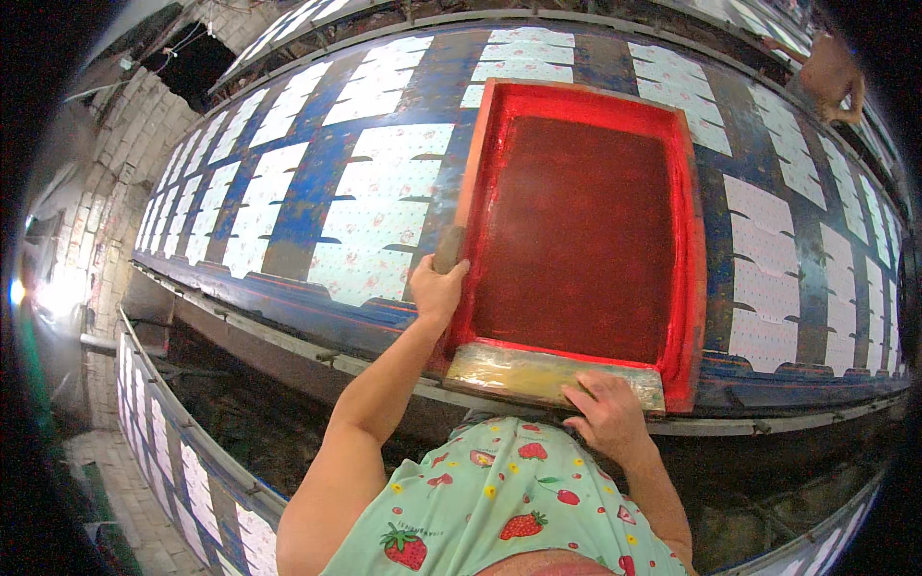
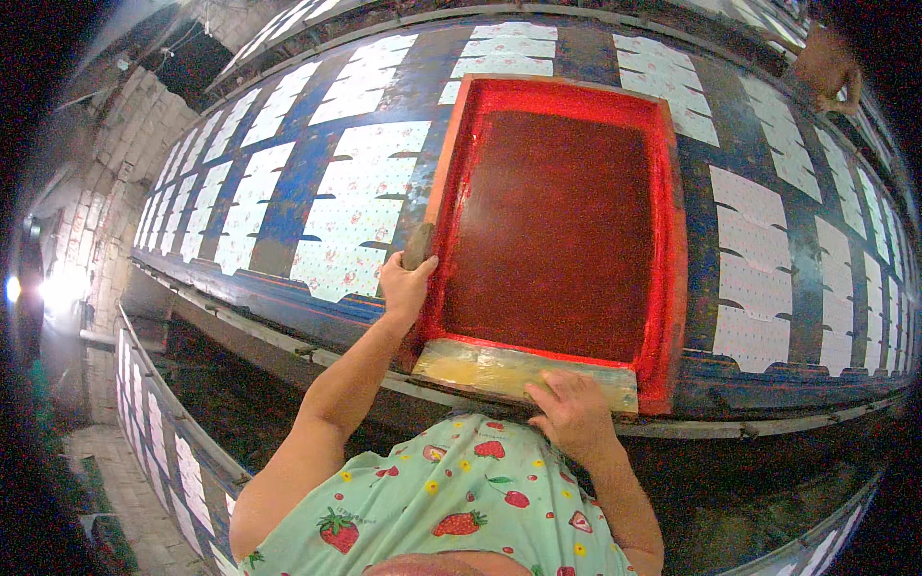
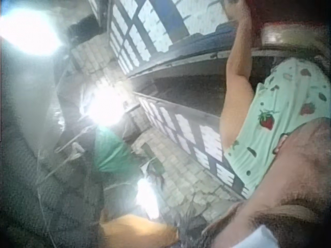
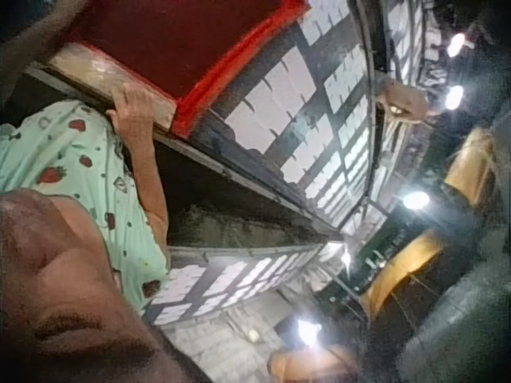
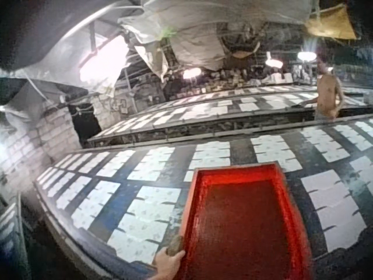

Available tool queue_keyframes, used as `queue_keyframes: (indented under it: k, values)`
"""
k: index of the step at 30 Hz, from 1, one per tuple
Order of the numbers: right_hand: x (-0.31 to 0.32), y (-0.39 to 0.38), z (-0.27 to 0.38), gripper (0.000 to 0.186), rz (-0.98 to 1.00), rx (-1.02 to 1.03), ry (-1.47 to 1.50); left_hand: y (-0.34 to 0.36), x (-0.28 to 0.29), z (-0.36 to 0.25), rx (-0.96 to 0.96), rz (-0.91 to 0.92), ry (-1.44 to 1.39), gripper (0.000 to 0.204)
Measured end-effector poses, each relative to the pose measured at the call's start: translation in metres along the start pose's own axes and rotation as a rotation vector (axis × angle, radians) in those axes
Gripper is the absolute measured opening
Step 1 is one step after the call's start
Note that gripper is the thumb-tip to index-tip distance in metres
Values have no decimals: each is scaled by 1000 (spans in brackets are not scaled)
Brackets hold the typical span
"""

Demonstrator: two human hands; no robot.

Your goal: The person holds a red screen-printing frame over a conveyor belt and repeatedly uses a squeegee to pull red ink across the mesh. The person moves along the line, repeating the squeegee strokes on successive positions.

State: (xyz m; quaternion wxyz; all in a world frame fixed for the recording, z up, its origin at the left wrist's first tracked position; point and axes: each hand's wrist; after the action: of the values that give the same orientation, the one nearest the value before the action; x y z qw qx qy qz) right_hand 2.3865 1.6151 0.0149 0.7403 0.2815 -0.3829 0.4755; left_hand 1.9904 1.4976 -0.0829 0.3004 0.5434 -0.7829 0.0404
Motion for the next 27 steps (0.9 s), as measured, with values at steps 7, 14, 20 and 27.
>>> queue_keyframes:
  k: [7,14,20,27]
  values:
    - [-15,32,33,43,-139,-76,-218,-3,1,-3,-35,-14,79,65]
    - [-8,77,45,44,90,-284,-295,-1,1,-1,-130,-57,-75,67]
    - [-13,46,53,45,105,-343,-338,-3,-8,10,-226,-118,-208,63]
    - [-45,37,50,48,-138,-260,-291,-3,-2,7,-208,-94,-229,61]
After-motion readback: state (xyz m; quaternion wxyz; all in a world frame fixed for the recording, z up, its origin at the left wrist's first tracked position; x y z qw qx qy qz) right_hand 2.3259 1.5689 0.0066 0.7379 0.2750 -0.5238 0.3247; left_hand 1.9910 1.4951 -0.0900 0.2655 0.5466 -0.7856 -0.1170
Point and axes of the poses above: each hand's wrist, its own y-axis towards the middle knuckle, its own x-axis out of the back of the hand, z = x × y, and after that the axes turned 13 degrees about -x, right-handed
